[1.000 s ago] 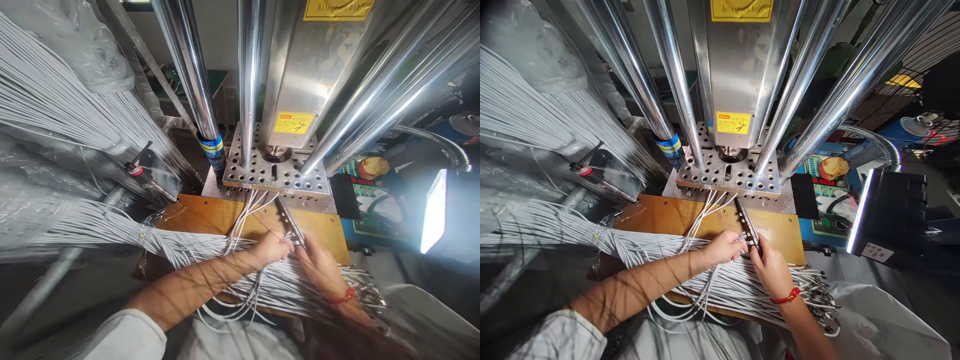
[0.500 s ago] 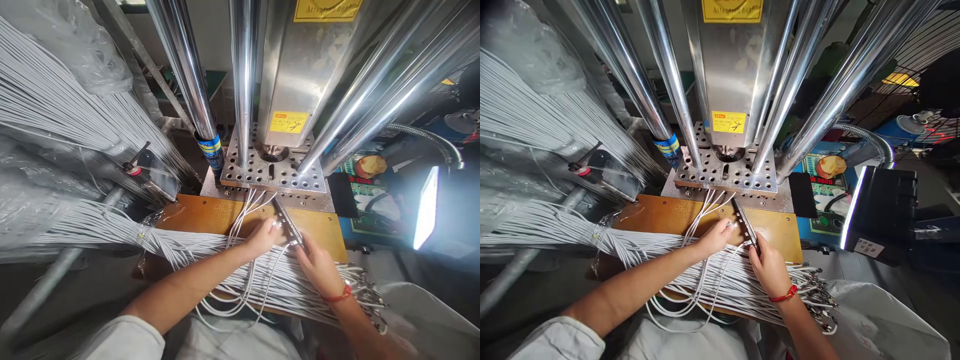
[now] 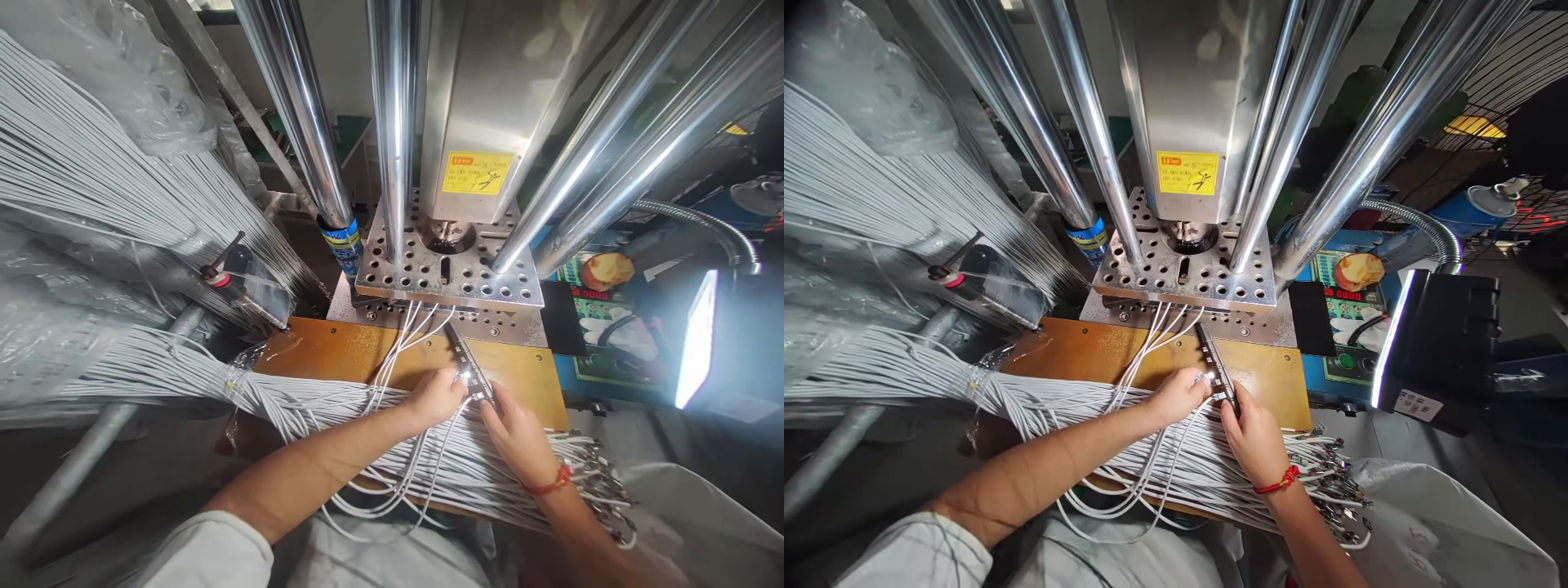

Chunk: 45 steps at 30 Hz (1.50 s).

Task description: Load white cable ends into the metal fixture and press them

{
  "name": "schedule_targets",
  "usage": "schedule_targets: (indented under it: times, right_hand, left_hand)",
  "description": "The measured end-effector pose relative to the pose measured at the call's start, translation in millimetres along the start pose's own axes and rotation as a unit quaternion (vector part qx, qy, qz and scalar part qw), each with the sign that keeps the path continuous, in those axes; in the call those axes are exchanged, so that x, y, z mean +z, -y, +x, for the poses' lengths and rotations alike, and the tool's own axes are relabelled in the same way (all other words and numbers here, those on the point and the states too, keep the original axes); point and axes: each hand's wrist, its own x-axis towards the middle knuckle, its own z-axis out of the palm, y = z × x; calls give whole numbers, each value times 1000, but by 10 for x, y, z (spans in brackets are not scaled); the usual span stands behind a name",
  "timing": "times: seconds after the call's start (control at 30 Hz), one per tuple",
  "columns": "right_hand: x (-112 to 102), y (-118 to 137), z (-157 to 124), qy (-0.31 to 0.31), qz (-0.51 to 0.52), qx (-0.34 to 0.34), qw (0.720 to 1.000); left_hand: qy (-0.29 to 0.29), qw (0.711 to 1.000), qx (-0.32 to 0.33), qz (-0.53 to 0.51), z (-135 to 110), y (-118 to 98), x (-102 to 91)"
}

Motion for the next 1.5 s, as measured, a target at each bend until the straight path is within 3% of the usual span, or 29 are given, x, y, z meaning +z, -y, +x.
schedule_targets:
  times: [0.5, 0.93, 1.17, 1.27, 1.33, 1.4, 1.5]
  right_hand:
    - [30, -4, -32, -7, 7, 3, 1000]
    - [44, 11, -50, -13, -7, -7, 1000]
    - [119, -8, -86, -39, -51, -47, 997]
    - [81, -14, -71, -28, 2, -35, 999]
    - [54, -17, -53, -20, 30, -24, 999]
    - [42, -21, -39, -12, 36, -15, 999]
    - [42, -30, -33, 1, 35, -2, 999]
  left_hand:
    - [-55, 998, -2, 10, -60, -17, 127]
    - [-24, 999, -12, -27, -46, -19, 97]
    - [-16, 998, -9, 64, -78, -78, 63]
    - [-17, 997, 49, 55, -51, -25, -42]
    - [-65, 995, 70, 25, 3, 59, -118]
    - [-103, 993, 50, -15, 76, 156, -167]
    - [-66, 996, -9, -55, 182, 258, -170]
